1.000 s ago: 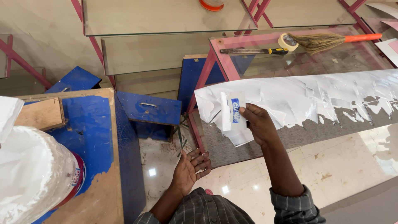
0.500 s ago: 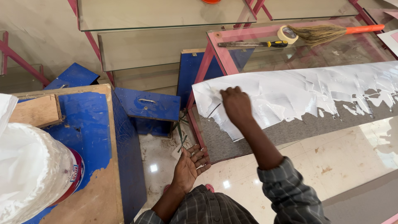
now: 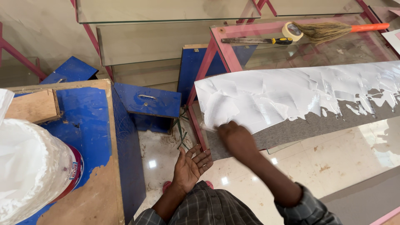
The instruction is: The person spreads white adhesive onto a long gray board using a small rectangular card. They repeatedly scoop adhesive from a bucket and spread it along the board's surface, working from one end toward the other.
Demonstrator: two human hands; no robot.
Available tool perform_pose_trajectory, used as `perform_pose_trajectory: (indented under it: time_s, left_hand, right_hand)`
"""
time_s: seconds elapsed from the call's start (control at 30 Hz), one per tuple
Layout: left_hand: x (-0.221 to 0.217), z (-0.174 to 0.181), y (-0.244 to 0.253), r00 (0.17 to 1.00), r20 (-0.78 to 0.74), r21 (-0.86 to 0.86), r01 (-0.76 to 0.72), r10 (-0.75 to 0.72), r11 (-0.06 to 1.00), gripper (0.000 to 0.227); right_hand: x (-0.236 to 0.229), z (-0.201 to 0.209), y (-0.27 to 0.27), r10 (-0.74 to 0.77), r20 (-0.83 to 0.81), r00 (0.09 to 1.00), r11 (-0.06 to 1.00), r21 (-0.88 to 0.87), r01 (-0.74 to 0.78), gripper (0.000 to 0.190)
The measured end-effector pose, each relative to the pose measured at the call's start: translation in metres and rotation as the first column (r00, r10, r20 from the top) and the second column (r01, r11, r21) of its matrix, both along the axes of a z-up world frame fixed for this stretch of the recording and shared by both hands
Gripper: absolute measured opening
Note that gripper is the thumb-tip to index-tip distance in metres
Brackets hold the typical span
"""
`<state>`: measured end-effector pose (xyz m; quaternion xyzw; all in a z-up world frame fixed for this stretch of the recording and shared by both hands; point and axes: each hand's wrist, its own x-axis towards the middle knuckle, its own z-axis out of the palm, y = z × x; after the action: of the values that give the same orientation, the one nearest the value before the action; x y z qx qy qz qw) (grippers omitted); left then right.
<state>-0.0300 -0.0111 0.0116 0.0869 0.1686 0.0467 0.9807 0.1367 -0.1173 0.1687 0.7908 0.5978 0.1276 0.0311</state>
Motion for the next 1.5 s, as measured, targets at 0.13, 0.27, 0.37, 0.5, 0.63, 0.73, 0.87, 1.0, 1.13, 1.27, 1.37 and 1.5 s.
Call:
perform_pose_trajectory:
  time_s: [0.13,0.27,0.37,0.5,0.63,0.73,0.87,1.0,1.13,1.27,1.37,1.5]
  left_hand:
    - [0.001,-0.006,0.0,1.0,0.017,0.036,0.021,-0.021,0.999,0.086]
    - [0.0,-0.002,-0.001,1.0,0.018,0.003,0.018,-0.018,1.0,0.089]
    - [-0.003,0.002,-0.001,0.998,0.056,-0.052,-0.016,0.019,0.998,0.091]
    - [-0.004,0.005,-0.004,1.0,-0.022,-0.098,0.002,-0.004,0.995,0.092]
    - [-0.004,-0.003,-0.005,1.0,-0.011,-0.076,-0.012,0.011,0.997,0.091]
    - [-0.005,-0.008,-0.009,0.999,0.03,-0.036,-0.038,0.039,0.999,0.091]
    - [-0.008,-0.006,-0.02,0.995,0.005,0.009,-0.098,0.098,0.995,0.091]
    - [-0.011,0.0,-0.025,0.99,-0.004,0.022,-0.139,0.139,0.99,0.091]
    - [-0.013,0.002,-0.029,0.986,0.015,0.025,-0.169,0.168,0.985,0.095]
    - [-0.012,0.003,-0.034,0.982,-0.008,0.006,-0.189,0.189,0.982,0.093]
    - [-0.014,0.005,-0.037,0.981,-0.027,0.041,-0.19,0.191,0.981,0.091]
    - [-0.016,0.009,-0.032,0.983,-0.044,0.292,-0.16,0.18,0.943,0.079]
  right_hand:
    - [0.058,0.013,0.0,-0.204,0.109,0.973,0.979,-0.006,0.205,0.031]
    - [0.05,-0.013,0.006,-0.194,0.229,0.954,0.958,-0.164,0.235,0.032]
    - [-0.015,-0.045,-0.011,-0.06,0.151,0.987,0.98,-0.181,0.087,0.035]
    - [-0.069,-0.041,-0.045,0.053,-0.049,0.997,0.993,-0.103,-0.058,0.047]
    - [-0.045,-0.011,-0.045,0.067,0.044,0.997,0.987,-0.147,-0.06,0.042]
    - [0.03,0.008,-0.028,-0.264,-0.017,0.964,0.94,-0.227,0.254,0.021]
    - [0.094,0.013,-0.007,-0.205,0.147,0.968,0.974,0.126,0.187,0.014]
    - [0.052,-0.018,-0.01,0.036,0.185,0.982,0.971,-0.24,0.01,0.035]
    - [-0.031,-0.039,-0.053,0.286,0.052,0.957,0.956,-0.081,-0.282,0.029]
    - [0.001,-0.011,-0.047,0.155,0.056,0.986,0.986,-0.068,-0.151,0.022]
    - [0.064,0.018,-0.02,-0.138,0.192,0.972,0.976,-0.138,0.166,0.027]
    - [0.087,0.038,-0.019,-0.12,0.063,0.991,0.985,0.133,0.111,0.019]
